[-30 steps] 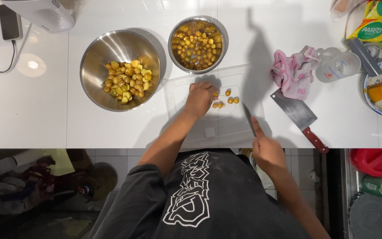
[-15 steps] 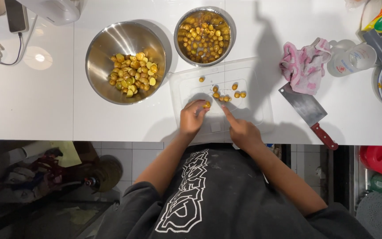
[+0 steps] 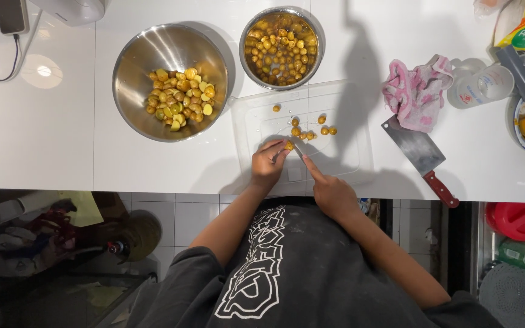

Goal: Slicing small yellow ingredients in half on a cutting board as part of preparing spring rolls.

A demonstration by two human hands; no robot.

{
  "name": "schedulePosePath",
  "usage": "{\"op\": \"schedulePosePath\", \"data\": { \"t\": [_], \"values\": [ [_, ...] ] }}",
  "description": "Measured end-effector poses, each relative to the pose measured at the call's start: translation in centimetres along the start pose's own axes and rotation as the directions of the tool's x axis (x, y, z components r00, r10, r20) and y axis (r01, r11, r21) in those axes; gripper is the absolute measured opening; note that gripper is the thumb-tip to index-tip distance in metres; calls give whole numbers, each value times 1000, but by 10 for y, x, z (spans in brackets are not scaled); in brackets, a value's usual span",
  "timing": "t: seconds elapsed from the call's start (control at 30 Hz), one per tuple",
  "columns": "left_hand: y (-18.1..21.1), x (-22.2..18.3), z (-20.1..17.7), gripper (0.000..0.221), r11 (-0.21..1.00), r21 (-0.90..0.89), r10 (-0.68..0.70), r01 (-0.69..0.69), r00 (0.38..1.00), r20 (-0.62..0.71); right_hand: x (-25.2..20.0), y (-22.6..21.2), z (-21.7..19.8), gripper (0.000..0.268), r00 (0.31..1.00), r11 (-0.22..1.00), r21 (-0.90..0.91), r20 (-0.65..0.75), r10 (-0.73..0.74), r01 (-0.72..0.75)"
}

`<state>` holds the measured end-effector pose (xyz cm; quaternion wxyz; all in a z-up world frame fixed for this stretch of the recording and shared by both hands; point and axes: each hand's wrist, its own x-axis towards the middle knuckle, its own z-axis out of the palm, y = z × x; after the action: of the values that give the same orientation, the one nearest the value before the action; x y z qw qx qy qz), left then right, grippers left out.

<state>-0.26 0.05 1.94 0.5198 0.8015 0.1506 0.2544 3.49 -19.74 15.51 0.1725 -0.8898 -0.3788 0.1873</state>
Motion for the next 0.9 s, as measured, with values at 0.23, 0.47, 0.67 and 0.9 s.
{"op": "schedulePosePath", "data": {
  "t": [0.23,0.47,0.67,0.9],
  "values": [
    [-12,-6,7,8,1000,-11,-26,26,998,-50,8,3,2,78,999,999,48,36,-14,13],
    [-22,-5,8,5,999,-36,-36,32,996,-86,22,12,21,77,994,993,82,-67,-83,89],
    [-28,-6,11,6,1000,-20,-18,17,996,-86,29,21,40,80,976,983,-4,-120,-182,182],
    [-18,-1,7,9,999,33,-24,27,994,-103,29,21,50,90,994,992,-55,9,-111,111]
  ]
}}
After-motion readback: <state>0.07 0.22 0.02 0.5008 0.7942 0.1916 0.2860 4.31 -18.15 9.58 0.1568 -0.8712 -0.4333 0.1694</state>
